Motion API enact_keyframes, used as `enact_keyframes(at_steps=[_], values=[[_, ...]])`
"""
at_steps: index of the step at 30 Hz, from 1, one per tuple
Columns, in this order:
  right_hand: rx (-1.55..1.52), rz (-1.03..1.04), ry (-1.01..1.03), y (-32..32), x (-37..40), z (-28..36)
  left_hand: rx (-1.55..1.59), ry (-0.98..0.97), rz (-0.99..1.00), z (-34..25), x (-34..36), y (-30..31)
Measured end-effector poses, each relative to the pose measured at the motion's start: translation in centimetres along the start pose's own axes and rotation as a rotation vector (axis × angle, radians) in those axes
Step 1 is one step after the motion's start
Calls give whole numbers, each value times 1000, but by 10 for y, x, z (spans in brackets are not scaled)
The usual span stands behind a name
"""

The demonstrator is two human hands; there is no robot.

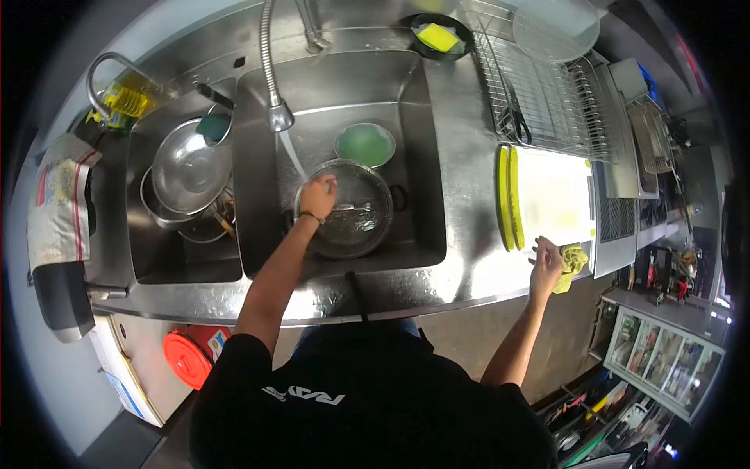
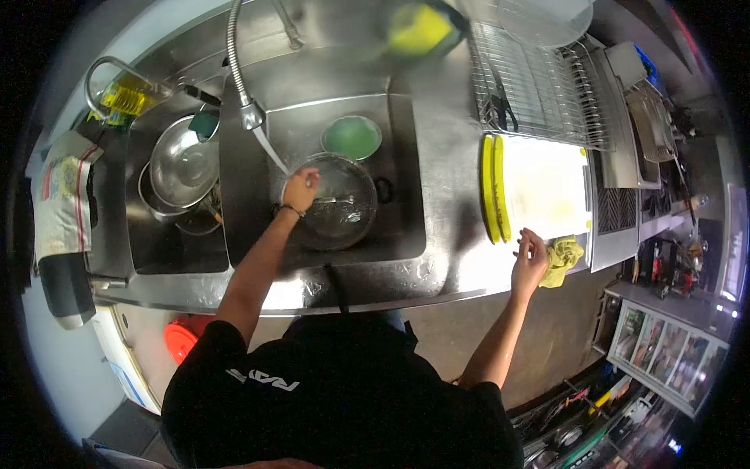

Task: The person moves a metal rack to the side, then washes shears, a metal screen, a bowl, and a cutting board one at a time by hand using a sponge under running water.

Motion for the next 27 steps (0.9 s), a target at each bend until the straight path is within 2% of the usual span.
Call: enact_keyframes(at_steps=[1,3,5,7,9,10,12,14,15,16,17,18,19,20,22,23,24,25,26,27], values=[[2,-13,-6,2,7,-12,4,-11,7,7,-14,-3],[336,-143,264,8,21,-29,-100,107,-166,21,-41,-7],[333,-160,197,2,39,-27,-149,94,-123,20,-66,-18],[138,-122,-42,-4,48,-24,-201,87,-85,24,-90,-37],[119,-144,-40,-7,51,-25,-300,383,196,32,-108,-65],[120,-146,-38,-6,50,-27,-299,380,192,30,-118,-67],[94,-152,-56,-9,45,-20,-247,574,629,30,-131,-76],[9,-98,-42,-22,33,3,-306,617,560,41,-134,-86],[-65,-34,-37,-31,29,15,-357,485,664,87,-145,-126],[-140,58,36,-48,19,31,-414,354,772,124,-153,-159],[-144,154,127,-66,7,48,-418,343,759,117,-161,-153],[-80,180,344,-83,-6,80,-379,424,793,103,-161,-138],[-34,206,464,-99,-22,110,-337,510,830,88,-156,-122],[42,218,617,-113,-42,141,-335,513,822,67,-154,-108],[-24,161,775,-154,-94,174,33,700,481,34,-150,-78],[-12,99,842,-177,-122,188,33,707,475,38,-144,-75],[54,52,925,-198,-150,201,21,635,325,41,-141,-69],[91,80,826,-220,-176,210,8,563,175,44,-139,-62],[205,87,820,-242,-200,217,3,575,166,48,-134,-56],[286,85,832,-273,-233,209,99,368,34,49,-130,-46]])
Point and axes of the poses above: each hand's wrist, its own x-axis away from the middle knuckle, its own y-axis out of the back of the hand, z = x × y, the point moved 3 cm from there along -x, towards the middle knuckle, and after that the axes turned 1 degree about y, right-handed, at the moved point
